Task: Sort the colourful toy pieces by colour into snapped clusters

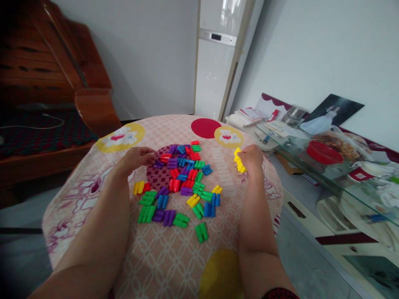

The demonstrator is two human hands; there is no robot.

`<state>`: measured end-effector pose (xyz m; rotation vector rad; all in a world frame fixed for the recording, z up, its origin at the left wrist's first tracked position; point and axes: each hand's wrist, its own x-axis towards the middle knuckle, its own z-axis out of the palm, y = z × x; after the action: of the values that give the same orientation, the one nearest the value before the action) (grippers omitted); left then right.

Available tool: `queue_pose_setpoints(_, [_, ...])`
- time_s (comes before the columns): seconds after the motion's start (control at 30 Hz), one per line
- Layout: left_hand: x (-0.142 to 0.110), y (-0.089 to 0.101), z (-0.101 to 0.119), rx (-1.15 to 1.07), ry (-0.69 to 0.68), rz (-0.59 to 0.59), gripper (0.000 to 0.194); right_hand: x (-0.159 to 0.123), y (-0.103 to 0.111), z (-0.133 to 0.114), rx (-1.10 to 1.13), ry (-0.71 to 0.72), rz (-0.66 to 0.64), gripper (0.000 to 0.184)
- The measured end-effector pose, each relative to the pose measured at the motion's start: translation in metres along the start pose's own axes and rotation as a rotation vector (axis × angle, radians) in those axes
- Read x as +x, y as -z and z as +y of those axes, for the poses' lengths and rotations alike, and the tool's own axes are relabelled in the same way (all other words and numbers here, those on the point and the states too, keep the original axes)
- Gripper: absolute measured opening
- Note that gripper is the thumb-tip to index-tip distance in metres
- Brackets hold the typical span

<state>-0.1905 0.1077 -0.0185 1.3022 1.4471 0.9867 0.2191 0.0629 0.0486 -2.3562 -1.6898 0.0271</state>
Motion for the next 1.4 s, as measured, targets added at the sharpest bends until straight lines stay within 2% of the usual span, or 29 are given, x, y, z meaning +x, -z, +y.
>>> queue_pose_setpoints(0.1, [0.0, 0.0, 0.0, 0.005, -0.018, -0.002, 0.026, -0.003, 0.0, -0.001, 0.005, -0.12, 0.001, 0.025])
queue_pose_setpoints(0.27, [0.001, 0.0, -0.002, 0.02, -0.029, -0.006, 0.028, -0.001, -0.013, -0.006, -0.058, -0.139, -0.036, 0.022])
queue_pose_setpoints(0.53, [0.002, 0.0, -0.002, -0.002, -0.01, 0.003, 0.029, 0.011, -0.038, 0.002, -0.081, -0.197, -0.024, 0.03])
queue_pose_setpoints(0.67, [0.002, -0.001, -0.003, -0.001, -0.007, 0.008, 0.027, 0.011, -0.034, 0.001, -0.095, -0.184, -0.021, 0.031])
queue_pose_setpoints(0.8, [0.003, 0.0, -0.004, -0.001, -0.002, 0.001, 0.027, 0.001, -0.018, -0.014, -0.038, -0.024, 0.038, 0.021])
queue_pose_setpoints(0.87, [0.004, 0.0, -0.005, 0.0, 0.0, -0.001, 0.027, -0.008, -0.009, -0.025, 0.03, 0.079, -0.065, 0.015])
queue_pose_setpoints(1.0, [0.002, -0.001, -0.002, 0.003, -0.004, 0.006, 0.028, -0.026, -0.004, -0.047, 0.124, 0.155, -0.524, 0.016])
queue_pose_setpoints(1.07, [0.0, -0.001, -0.001, -0.006, 0.0, 0.0, 0.027, -0.031, -0.01, -0.056, 0.11, 0.168, -0.667, 0.02])
queue_pose_setpoints(1.13, [-0.001, 0.0, 0.0, -0.01, 0.009, -0.006, 0.026, -0.031, -0.019, -0.063, 0.082, 0.199, -0.704, 0.023])
queue_pose_setpoints(1.23, [-0.001, 0.002, 0.004, 0.031, -0.013, 0.011, 0.023, -0.029, -0.031, -0.068, 0.056, 0.248, -0.662, 0.022])
queue_pose_setpoints(1.33, [-0.004, -0.002, 0.016, 0.103, -0.091, 0.0, 0.021, -0.026, -0.035, -0.066, 0.06, 0.253, -0.633, 0.021])
queue_pose_setpoints(1.4, [-0.009, -0.013, 0.031, 0.166, -0.182, -0.044, 0.021, -0.022, -0.033, -0.06, 0.08, 0.268, -0.52, 0.021])
